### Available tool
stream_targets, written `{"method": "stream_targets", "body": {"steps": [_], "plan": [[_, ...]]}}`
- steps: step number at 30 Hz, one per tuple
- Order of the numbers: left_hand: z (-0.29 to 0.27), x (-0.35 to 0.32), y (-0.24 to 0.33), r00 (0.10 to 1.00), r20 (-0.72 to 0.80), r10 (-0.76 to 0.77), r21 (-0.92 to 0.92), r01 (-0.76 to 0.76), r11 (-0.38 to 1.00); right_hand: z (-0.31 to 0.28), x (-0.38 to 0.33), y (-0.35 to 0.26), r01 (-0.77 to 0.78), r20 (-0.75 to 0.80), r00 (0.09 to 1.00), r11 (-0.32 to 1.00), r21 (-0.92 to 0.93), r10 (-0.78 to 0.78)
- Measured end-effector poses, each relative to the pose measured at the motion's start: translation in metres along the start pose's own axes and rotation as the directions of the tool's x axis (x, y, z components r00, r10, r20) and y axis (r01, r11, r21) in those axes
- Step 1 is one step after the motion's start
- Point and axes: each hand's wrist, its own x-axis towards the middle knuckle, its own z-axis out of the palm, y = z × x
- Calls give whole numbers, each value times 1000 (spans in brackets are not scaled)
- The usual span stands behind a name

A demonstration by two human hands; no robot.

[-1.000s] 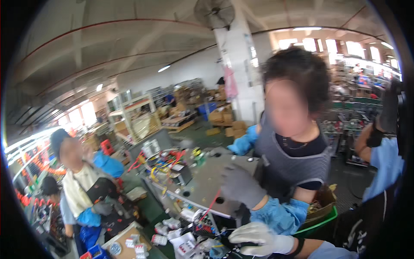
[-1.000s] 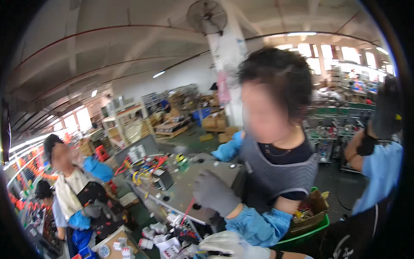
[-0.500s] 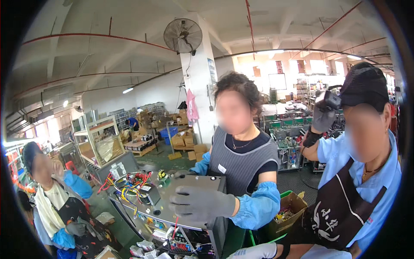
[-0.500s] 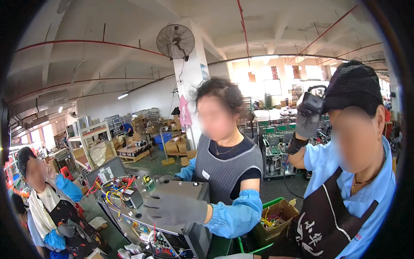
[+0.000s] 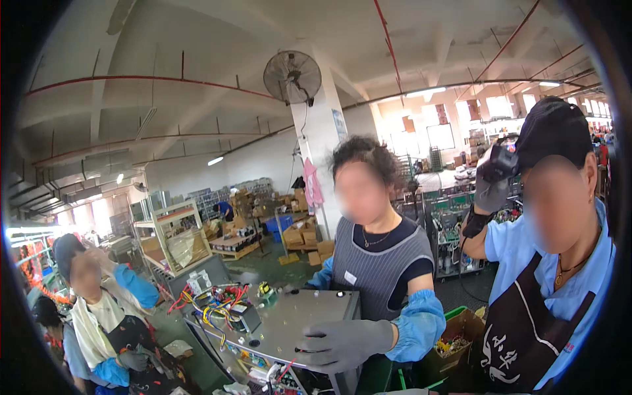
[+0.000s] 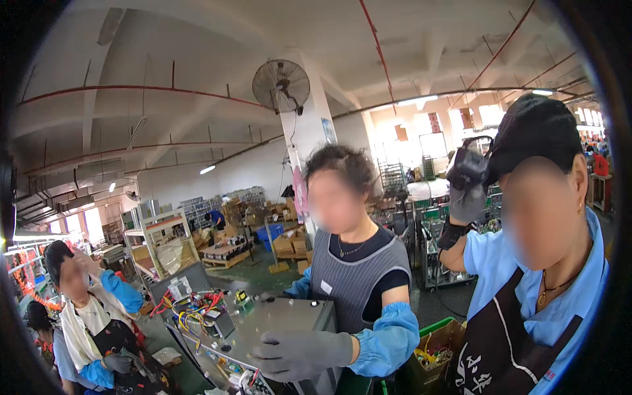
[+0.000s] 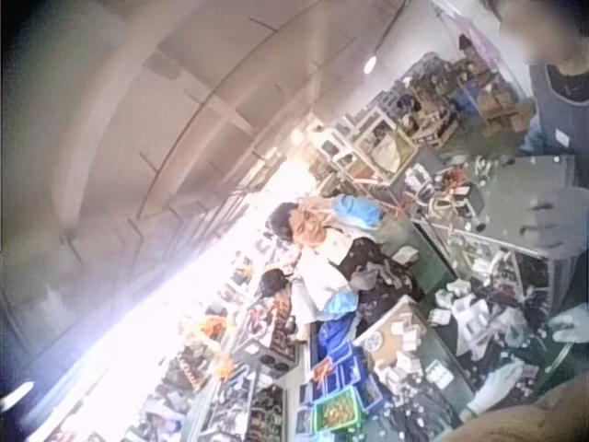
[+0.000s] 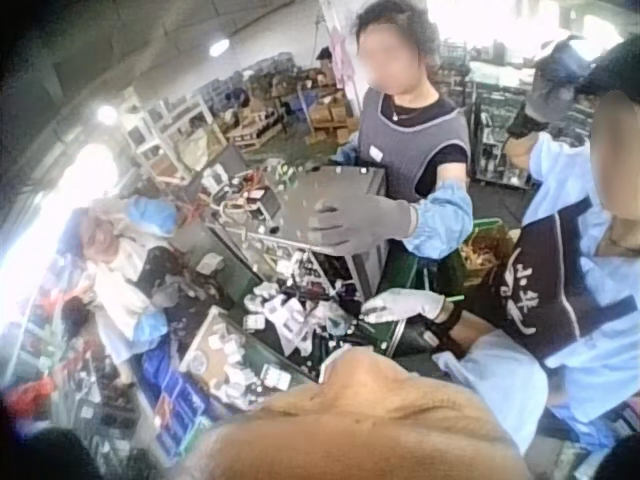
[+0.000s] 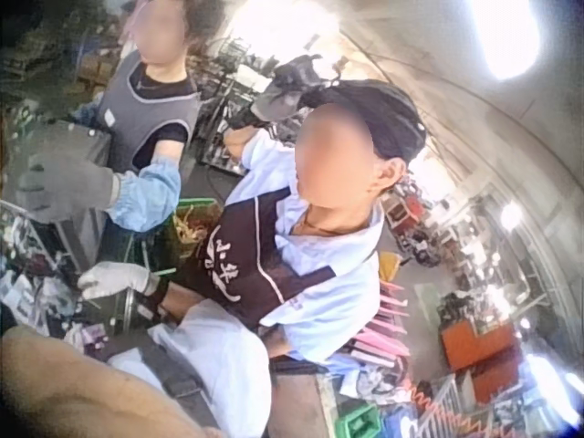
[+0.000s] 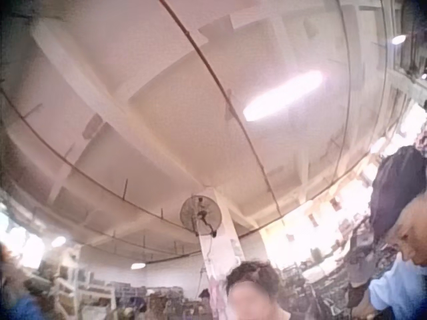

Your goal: Assembling wiring harnesses and electronic components inside a metal chassis on a workshop line.

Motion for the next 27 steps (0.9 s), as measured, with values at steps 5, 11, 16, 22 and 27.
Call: {"method": "stream_targets", "body": {"steps": [5, 11, 16, 22, 27], "plan": [[30, -14, -42, 992, 58, -113, -208, 123, 970, 2, 15, -3, 42, 33, 998, 995, 95, -45], [20, -40, -22, 998, -57, -23, 83, 28, 996, 33, 45, 27, 44, 212, 971, 952, 303, -112], [16, -46, -5, 958, -90, -273, -152, 258, 954, 40, 50, 59, 6, 318, 944, 967, 254, -89], [16, -41, -7, 982, -85, -168, 9, 169, 986, 25, 32, 51, -4, 225, 974, 980, 200, -42], [-43, 16, 17, 969, -192, -157, -39, 152, 988, -8, 3, 23, -77, 64, 996, 978, 196, 66]]}}
